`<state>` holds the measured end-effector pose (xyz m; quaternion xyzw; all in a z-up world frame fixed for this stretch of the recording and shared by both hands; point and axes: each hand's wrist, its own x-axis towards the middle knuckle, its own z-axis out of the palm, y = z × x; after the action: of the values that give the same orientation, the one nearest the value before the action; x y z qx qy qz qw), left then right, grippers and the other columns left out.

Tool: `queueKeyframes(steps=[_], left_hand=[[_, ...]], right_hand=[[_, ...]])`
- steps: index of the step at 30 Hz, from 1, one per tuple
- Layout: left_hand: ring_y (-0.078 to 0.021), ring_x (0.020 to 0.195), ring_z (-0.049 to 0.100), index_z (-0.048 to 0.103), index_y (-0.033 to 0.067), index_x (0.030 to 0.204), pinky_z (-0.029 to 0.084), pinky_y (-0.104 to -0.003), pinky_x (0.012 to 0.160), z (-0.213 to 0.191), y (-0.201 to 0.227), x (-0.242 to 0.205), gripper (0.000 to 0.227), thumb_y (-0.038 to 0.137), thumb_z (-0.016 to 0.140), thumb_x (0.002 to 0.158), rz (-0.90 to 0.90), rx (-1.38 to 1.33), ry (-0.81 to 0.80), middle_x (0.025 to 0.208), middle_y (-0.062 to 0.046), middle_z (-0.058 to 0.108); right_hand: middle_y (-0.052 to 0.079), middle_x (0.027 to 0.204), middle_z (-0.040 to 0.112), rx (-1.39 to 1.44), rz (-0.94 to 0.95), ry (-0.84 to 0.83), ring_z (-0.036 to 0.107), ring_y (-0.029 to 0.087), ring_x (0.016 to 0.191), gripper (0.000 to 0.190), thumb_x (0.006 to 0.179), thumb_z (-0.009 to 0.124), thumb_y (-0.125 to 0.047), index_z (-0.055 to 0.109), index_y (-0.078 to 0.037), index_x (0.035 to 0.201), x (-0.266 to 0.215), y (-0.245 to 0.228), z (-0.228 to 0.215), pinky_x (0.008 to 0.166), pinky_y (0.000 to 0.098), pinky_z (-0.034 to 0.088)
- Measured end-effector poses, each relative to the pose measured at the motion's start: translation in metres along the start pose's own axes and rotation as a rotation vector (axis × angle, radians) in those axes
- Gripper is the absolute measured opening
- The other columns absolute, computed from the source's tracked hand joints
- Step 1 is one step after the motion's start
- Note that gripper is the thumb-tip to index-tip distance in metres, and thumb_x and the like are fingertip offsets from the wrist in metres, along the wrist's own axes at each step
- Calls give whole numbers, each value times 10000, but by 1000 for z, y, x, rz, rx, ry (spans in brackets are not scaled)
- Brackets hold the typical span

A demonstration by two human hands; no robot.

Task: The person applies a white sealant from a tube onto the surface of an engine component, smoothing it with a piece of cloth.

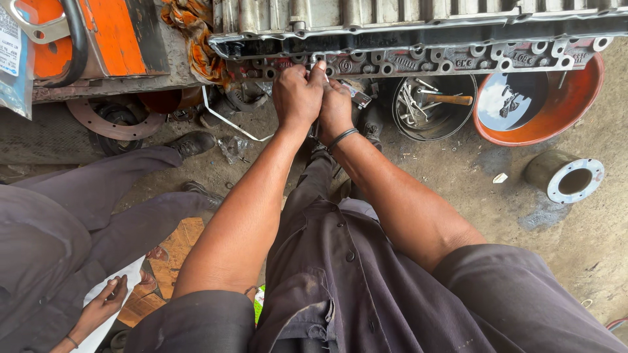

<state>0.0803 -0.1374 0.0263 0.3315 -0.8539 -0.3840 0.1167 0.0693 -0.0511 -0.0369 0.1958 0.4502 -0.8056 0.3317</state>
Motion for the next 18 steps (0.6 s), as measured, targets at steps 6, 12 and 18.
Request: queueKeyframes(steps=[6,12,18], left_hand=[[-369,507,559,556,13,581,408,-475,520,-7,-3,1,532,378,752,915,-16,2,1,544,-178,562],[-340,495,576,582,17,604,417,-466,513,-17,-4,4,502,370,738,924,-45,-2,-16,541,-167,572],[-338,509,593,595,17,607,431,-460,516,-22,-6,4,493,371,739,920,-42,-22,1,549,-161,589]], right_hand=[[100,897,705,-2,22,-18,665,157,743,265,1040,507,-174,657,44,1030,3,5,5,674,292,542],[101,868,691,-27,50,-6,655,167,725,236,1034,512,-148,646,42,997,3,5,15,660,306,535],[100,855,686,-30,64,1,644,166,709,241,1035,517,-157,649,38,981,2,8,20,641,303,527]])
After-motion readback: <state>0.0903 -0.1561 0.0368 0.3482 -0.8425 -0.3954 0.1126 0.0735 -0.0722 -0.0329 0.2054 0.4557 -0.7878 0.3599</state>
